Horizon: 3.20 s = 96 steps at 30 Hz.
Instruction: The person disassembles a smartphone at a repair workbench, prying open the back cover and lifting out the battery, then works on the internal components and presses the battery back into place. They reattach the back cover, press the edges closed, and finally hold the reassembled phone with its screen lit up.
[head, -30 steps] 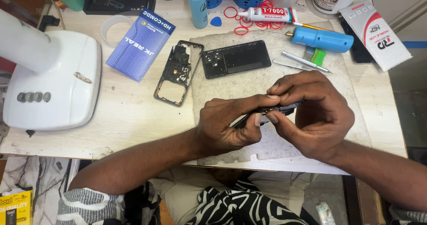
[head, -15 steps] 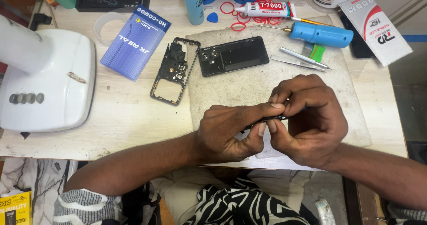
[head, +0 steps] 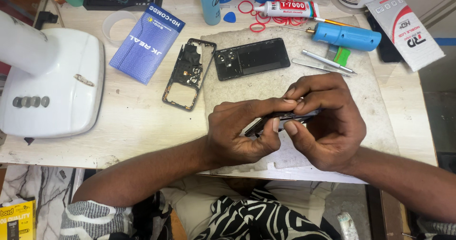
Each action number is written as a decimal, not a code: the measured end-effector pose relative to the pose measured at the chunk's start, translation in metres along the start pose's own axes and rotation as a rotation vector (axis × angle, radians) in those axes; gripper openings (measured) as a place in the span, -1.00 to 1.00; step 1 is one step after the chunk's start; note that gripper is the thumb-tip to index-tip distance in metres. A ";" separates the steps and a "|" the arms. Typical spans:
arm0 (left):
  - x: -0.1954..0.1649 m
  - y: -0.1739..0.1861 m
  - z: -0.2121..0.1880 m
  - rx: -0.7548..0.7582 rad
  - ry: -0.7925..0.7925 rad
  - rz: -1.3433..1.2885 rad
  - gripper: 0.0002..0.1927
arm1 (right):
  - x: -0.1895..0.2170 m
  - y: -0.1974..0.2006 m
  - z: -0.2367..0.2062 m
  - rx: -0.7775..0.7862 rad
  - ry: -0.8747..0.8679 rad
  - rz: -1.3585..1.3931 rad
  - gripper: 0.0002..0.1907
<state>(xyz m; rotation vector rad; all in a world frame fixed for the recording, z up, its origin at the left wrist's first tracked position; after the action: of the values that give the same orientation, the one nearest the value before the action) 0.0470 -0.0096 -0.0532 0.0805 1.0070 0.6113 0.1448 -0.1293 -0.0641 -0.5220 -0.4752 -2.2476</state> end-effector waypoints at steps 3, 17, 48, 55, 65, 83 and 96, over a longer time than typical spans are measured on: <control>-0.001 0.002 0.000 -0.016 -0.008 -0.006 -0.76 | 0.001 -0.001 0.000 0.014 -0.005 0.007 -0.71; -0.001 0.005 0.002 -0.009 0.007 0.000 -0.75 | 0.001 -0.001 0.000 -0.004 -0.013 -0.032 -0.69; 0.027 0.006 0.020 0.163 0.210 0.007 -0.46 | -0.029 0.017 0.005 0.002 -0.126 -0.059 -0.63; 0.069 -0.013 0.019 0.213 0.564 0.021 -0.36 | -0.053 0.028 -0.004 -0.076 -0.332 0.075 -0.63; 0.089 0.045 0.054 0.022 0.753 -0.305 -0.36 | -0.088 0.026 0.002 -0.158 -0.584 0.556 -0.37; 0.089 0.019 0.011 -0.162 0.572 -0.696 -0.62 | -0.050 -0.012 -0.004 -0.210 -0.469 0.542 -0.24; 0.063 0.020 0.016 -0.031 0.606 -0.803 -0.61 | 0.009 0.025 0.039 0.384 0.150 -0.219 -0.60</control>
<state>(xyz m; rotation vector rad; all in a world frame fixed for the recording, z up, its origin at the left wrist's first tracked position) 0.0752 0.0426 -0.0868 -0.5462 1.4857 -0.1090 0.1667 -0.1314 -0.0222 -0.1061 -0.8965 -2.2993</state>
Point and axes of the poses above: each hand's wrist, its own z-axis towards the middle knuckle, its own y-axis out of the back of the hand, x = y × z, the point moved 8 cm from there along z, towards the middle knuckle, and after that the axes turned 14 degrees about y, right-handed, at the moved point
